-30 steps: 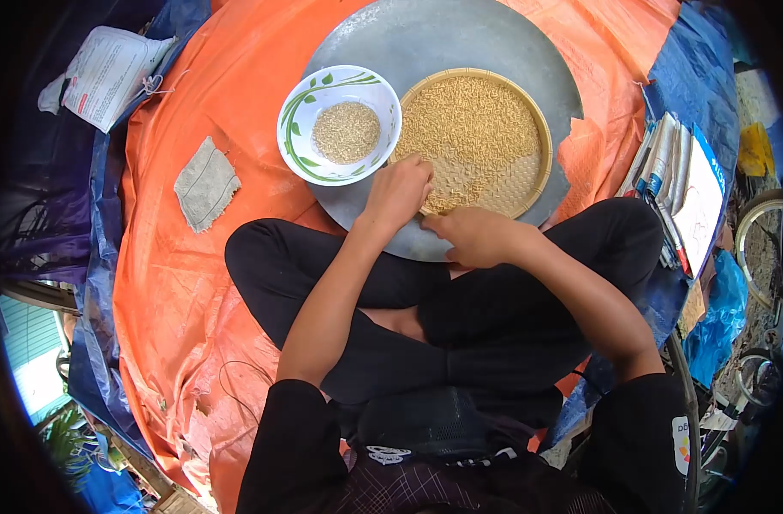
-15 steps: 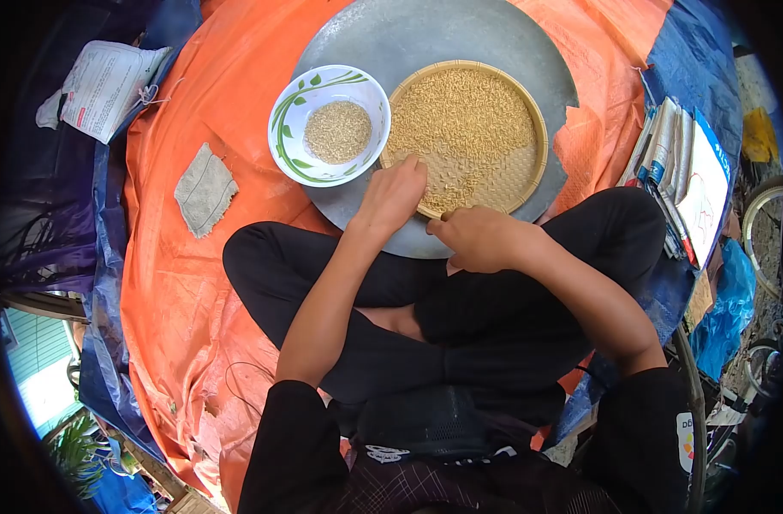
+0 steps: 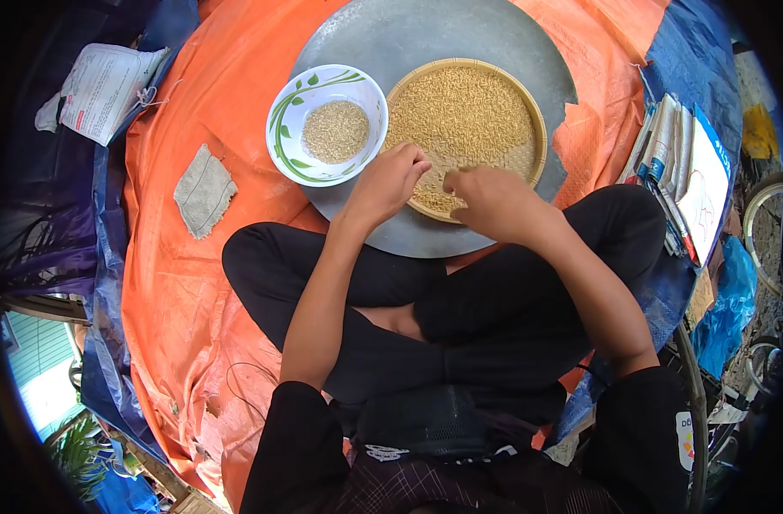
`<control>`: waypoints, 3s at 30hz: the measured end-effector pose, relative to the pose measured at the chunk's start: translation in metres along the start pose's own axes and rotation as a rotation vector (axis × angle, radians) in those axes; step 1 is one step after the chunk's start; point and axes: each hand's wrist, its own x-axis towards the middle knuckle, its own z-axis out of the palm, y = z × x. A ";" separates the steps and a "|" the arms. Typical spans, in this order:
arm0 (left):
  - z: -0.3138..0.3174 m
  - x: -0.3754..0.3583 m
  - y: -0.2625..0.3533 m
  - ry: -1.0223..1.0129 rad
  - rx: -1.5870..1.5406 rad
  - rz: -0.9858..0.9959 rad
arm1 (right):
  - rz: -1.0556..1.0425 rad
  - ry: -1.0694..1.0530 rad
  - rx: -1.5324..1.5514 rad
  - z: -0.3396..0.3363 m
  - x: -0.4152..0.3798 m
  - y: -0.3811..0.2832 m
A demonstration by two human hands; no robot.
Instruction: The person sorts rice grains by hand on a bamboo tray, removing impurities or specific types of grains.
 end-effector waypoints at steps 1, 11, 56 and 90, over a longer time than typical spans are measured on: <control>-0.004 0.001 0.003 0.027 -0.080 -0.008 | 0.009 0.116 0.108 -0.005 0.003 0.002; -0.028 -0.007 0.041 0.211 -0.457 0.020 | -0.227 0.627 0.829 -0.011 0.018 -0.010; -0.030 -0.010 0.058 0.240 -0.241 0.095 | -0.302 0.752 0.754 -0.004 0.020 -0.016; -0.039 -0.012 0.056 0.023 -0.593 -0.094 | -0.333 0.873 0.422 0.009 0.016 -0.024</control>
